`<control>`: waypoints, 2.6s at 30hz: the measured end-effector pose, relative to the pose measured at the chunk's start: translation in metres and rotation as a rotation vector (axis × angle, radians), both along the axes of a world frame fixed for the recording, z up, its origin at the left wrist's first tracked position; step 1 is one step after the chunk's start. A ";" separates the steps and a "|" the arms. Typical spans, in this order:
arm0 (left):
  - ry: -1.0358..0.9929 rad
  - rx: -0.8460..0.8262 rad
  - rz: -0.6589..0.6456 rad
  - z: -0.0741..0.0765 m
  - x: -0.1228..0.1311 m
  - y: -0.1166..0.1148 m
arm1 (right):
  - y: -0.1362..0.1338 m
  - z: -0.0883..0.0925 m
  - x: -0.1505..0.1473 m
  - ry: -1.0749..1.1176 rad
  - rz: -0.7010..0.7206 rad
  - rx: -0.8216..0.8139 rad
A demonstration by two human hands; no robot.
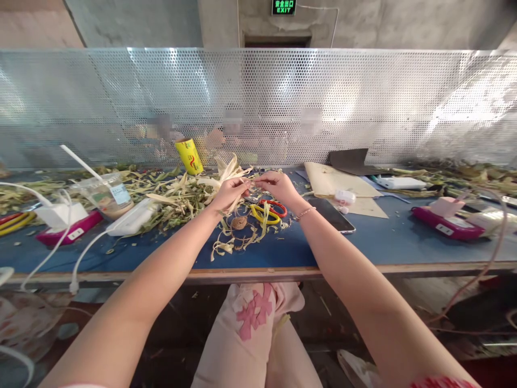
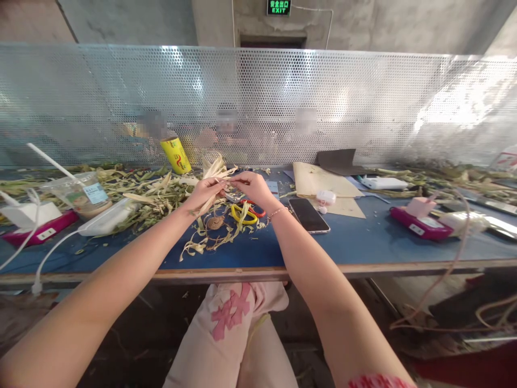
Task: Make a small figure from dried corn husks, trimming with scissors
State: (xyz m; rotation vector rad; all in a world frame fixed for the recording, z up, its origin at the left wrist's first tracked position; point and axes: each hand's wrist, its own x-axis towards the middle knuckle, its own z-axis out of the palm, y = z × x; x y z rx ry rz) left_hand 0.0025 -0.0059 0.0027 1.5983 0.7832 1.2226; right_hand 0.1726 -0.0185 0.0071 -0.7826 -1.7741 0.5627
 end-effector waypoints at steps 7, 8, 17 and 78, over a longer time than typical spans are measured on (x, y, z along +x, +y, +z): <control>-0.085 -0.069 -0.027 -0.006 0.001 0.006 | -0.001 0.000 -0.003 0.072 0.018 -0.036; -0.077 -0.067 -0.026 -0.005 0.001 0.005 | 0.000 -0.001 -0.004 0.098 0.015 -0.070; -0.045 -0.042 -0.002 -0.002 0.002 0.003 | -0.002 0.001 -0.008 0.167 -0.018 -0.058; 0.279 0.380 0.205 0.005 0.006 -0.016 | 0.003 -0.007 -0.015 0.153 0.000 -0.325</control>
